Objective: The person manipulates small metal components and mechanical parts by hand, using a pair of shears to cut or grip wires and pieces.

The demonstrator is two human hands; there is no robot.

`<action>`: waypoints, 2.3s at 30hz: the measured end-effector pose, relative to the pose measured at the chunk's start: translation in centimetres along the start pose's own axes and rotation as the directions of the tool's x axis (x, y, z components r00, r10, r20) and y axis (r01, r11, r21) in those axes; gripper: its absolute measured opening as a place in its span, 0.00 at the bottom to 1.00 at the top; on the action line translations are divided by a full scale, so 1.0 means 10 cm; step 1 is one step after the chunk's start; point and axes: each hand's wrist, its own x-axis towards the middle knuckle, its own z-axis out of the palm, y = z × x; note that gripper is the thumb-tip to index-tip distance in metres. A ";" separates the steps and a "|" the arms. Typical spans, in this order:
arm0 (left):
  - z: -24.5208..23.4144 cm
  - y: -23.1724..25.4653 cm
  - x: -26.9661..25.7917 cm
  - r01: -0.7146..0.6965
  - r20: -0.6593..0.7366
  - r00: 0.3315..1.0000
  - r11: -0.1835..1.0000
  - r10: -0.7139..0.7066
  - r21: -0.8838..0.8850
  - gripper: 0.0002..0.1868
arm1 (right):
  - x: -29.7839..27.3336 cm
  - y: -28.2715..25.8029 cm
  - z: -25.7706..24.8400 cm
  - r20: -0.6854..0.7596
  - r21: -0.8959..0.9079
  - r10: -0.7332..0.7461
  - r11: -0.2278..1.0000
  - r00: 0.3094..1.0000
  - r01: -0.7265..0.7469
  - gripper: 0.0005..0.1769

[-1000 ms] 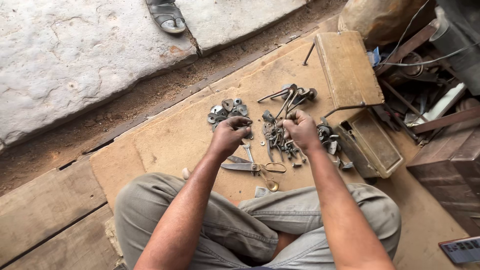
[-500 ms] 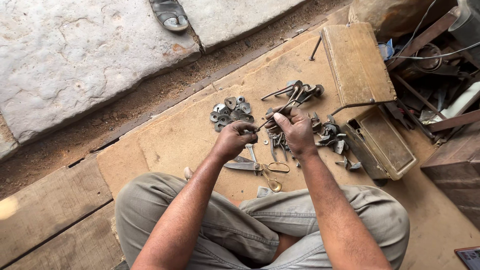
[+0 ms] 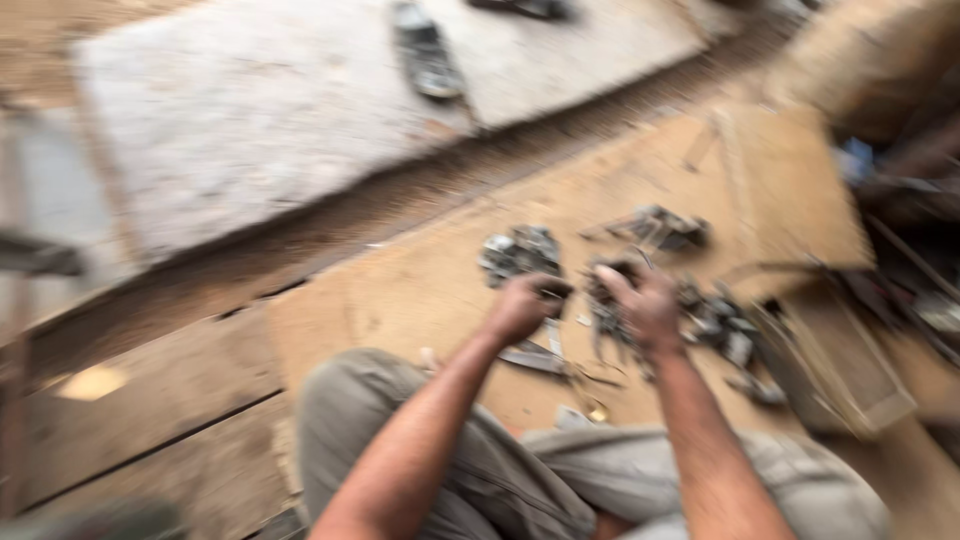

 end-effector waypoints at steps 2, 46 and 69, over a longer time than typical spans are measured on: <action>0.03 0.04 -0.01 0.012 -0.001 1.000 0.998 -0.012 -0.057 0.14 | -0.03 -0.05 0.02 0.002 0.103 0.042 0.994 0.999 -0.042 0.10; -0.09 0.32 -0.07 0.167 0.159 0.974 0.985 -0.160 -0.032 0.13 | 0.01 0.04 -0.12 -0.034 0.356 -0.082 0.930 0.996 0.089 0.13; 0.14 0.15 -0.16 0.149 0.101 0.987 0.930 -0.122 -0.335 0.10 | 0.14 0.29 0.03 0.132 0.875 0.143 0.448 0.981 -0.183 0.02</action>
